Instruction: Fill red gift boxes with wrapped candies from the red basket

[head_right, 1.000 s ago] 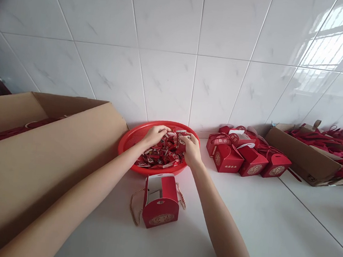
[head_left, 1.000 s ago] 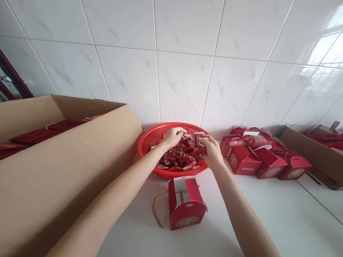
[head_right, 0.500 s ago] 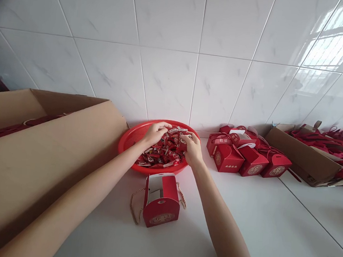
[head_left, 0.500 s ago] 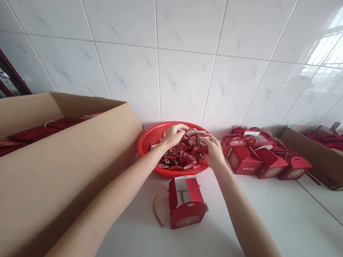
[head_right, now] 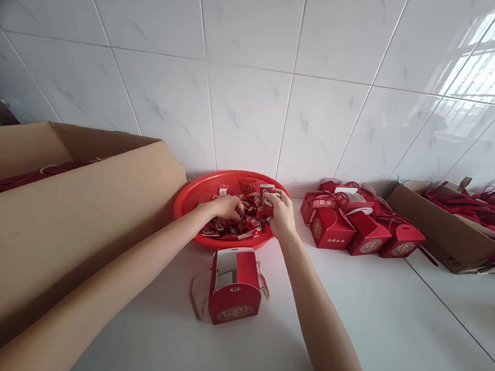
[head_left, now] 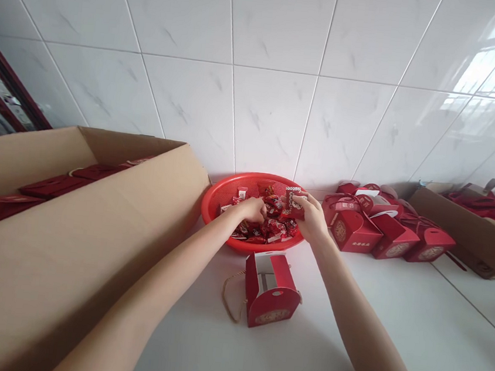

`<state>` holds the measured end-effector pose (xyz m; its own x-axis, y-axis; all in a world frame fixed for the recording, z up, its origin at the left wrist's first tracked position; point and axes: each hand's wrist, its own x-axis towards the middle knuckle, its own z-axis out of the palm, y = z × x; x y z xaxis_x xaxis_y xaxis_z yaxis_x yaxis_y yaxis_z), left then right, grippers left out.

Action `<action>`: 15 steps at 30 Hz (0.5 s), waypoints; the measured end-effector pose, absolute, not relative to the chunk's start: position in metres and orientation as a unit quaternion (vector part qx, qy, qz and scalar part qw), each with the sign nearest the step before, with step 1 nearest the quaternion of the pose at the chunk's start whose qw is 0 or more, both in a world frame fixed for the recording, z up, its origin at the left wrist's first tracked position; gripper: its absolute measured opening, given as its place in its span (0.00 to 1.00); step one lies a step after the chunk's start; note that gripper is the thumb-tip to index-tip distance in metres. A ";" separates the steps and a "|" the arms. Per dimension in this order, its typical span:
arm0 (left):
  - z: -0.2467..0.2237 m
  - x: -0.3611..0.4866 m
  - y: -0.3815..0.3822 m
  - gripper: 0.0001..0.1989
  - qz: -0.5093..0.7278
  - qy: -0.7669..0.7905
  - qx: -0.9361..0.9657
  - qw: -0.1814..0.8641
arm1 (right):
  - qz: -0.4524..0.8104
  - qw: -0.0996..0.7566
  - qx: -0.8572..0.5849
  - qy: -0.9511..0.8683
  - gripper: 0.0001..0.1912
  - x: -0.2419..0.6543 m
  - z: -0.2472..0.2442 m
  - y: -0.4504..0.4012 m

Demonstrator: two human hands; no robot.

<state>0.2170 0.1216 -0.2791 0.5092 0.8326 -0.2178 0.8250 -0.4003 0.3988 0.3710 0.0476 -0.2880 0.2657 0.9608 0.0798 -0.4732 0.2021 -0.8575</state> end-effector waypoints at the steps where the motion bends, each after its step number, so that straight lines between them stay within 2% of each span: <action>1: -0.278 0.217 0.120 0.08 -0.017 0.493 0.838 0.234 | 0.511 0.702 -0.374 -0.325 0.07 0.371 -0.288 0.048; 8: -0.262 0.222 0.105 0.17 -0.126 0.504 0.831 0.199 | 0.516 0.710 -0.361 -0.314 0.07 0.372 -0.288 0.048; 15: -0.266 0.226 0.104 0.09 -0.152 0.512 0.824 0.190 | 0.522 0.699 -0.370 -0.319 0.07 0.373 -0.290 0.050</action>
